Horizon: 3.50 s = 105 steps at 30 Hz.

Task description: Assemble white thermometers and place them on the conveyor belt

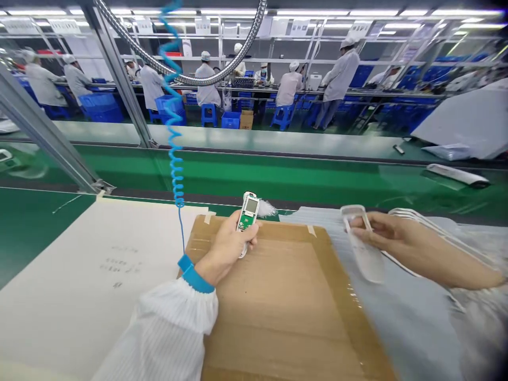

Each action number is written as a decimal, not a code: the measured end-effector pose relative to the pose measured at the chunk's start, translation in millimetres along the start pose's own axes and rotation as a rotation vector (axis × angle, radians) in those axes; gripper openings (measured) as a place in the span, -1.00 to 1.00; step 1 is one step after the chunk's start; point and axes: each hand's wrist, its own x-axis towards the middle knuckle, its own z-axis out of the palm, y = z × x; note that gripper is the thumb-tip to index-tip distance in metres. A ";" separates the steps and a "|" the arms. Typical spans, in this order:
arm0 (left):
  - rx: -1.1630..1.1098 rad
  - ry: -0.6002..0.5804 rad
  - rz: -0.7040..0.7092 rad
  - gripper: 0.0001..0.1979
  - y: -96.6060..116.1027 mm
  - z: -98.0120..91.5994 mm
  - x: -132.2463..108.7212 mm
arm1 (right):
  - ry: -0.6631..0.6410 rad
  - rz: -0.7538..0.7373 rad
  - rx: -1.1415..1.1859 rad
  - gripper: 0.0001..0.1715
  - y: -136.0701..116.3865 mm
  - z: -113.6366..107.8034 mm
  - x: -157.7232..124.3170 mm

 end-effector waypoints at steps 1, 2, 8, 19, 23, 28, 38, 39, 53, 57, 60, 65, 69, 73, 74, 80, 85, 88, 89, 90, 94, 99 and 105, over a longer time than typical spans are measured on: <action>0.016 0.006 -0.001 -0.71 -0.5 -0.3 0.2 | -0.109 0.085 0.194 -0.67 -12.4 11.4 4.0; 0.036 0.016 -0.002 -0.70 -1.4 -0.5 0.6 | -0.195 0.167 0.417 -0.62 -24.7 27.0 7.2; 0.164 0.133 0.029 -0.53 -8.1 -1.9 5.2 | -0.155 0.279 1.175 -0.39 -80.7 142.0 7.0; 0.149 0.210 -0.097 -0.56 2.1 -14.7 12.1 | -0.295 0.131 1.152 -0.35 -52.3 153.2 1.5; 0.094 0.261 -0.018 -0.53 2.2 -24.0 17.5 | -0.260 0.127 1.112 -0.39 -46.9 155.3 -0.6; 0.137 0.231 0.084 -0.69 6.3 -19.1 12.7 | -0.228 0.138 1.042 -0.42 -48.4 153.0 -1.0; 0.546 0.113 0.289 -0.70 -13.3 6.4 -1.3 | -0.187 0.139 1.022 -0.44 -51.9 155.2 -1.1; 0.569 0.095 0.302 -0.68 -12.6 6.8 -2.0 | -0.170 0.139 1.026 -0.45 -51.8 155.6 -1.0; 1.204 -0.121 0.461 -0.50 -36.2 29.4 -16.0 | -0.018 0.720 1.722 -0.57 -89.4 141.1 -1.7; 1.246 -0.180 0.494 -0.51 -38.0 30.2 -15.3 | 0.039 0.764 1.736 -0.54 -88.4 135.6 0.2; 1.270 -0.150 0.358 -0.55 -23.8 29.5 -13.9 | 0.005 0.839 1.767 -0.52 -88.3 129.1 2.2; 1.575 -0.184 0.167 -0.75 -4.9 37.9 -16.7 | 0.015 0.914 1.823 -0.44 -88.5 123.0 2.9; 1.575 -0.162 0.159 -0.73 -5.7 34.2 -12.8 | -0.059 0.905 1.800 -0.39 -86.4 120.5 2.5; 1.250 0.011 0.173 -0.66 -6.4 3.3 1.0 | -0.281 0.662 1.734 -0.49 -86.6 127.3 -1.4; 1.169 0.051 0.233 -0.67 -5.4 -3.4 2.8 | -0.317 0.589 1.728 -0.54 -87.3 130.7 -3.1; 0.944 0.092 0.506 -0.43 -2.2 9.8 -11.2 | -0.257 0.448 1.653 -0.55 -89.0 150.9 -13.1; 1.153 0.187 0.549 -0.63 -5.5 32.7 -22.3 | -0.339 0.408 1.634 -0.61 -91.1 155.4 -17.5; 1.239 0.202 0.604 -0.62 -7.2 34.8 -22.1 | -0.303 0.435 1.649 -0.72 -93.6 155.0 -19.4; 1.256 0.205 0.619 -0.62 -8.1 35.0 -21.3 | -0.282 0.445 1.660 -0.73 -94.1 154.8 -19.7; 1.267 0.207 0.628 -0.62 -9.2 35.3 -20.2 | -0.270 0.452 1.668 -0.74 -94.3 154.4 -19.9; 1.210 0.185 0.654 -0.62 -13.5 33.4 -15.1 | -0.308 0.459 1.651 -0.73 -90.0 150.6 -18.5; 1.184 0.072 0.627 -0.45 -16.2 16.3 -9.8 | -0.342 0.449 1.638 -0.62 -79.7 139.5 -11.6; 1.191 0.009 0.553 -0.63 -12.1 -0.1 -4.0 | -0.252 0.543 1.706 -0.67 -78.6 127.9 -2.0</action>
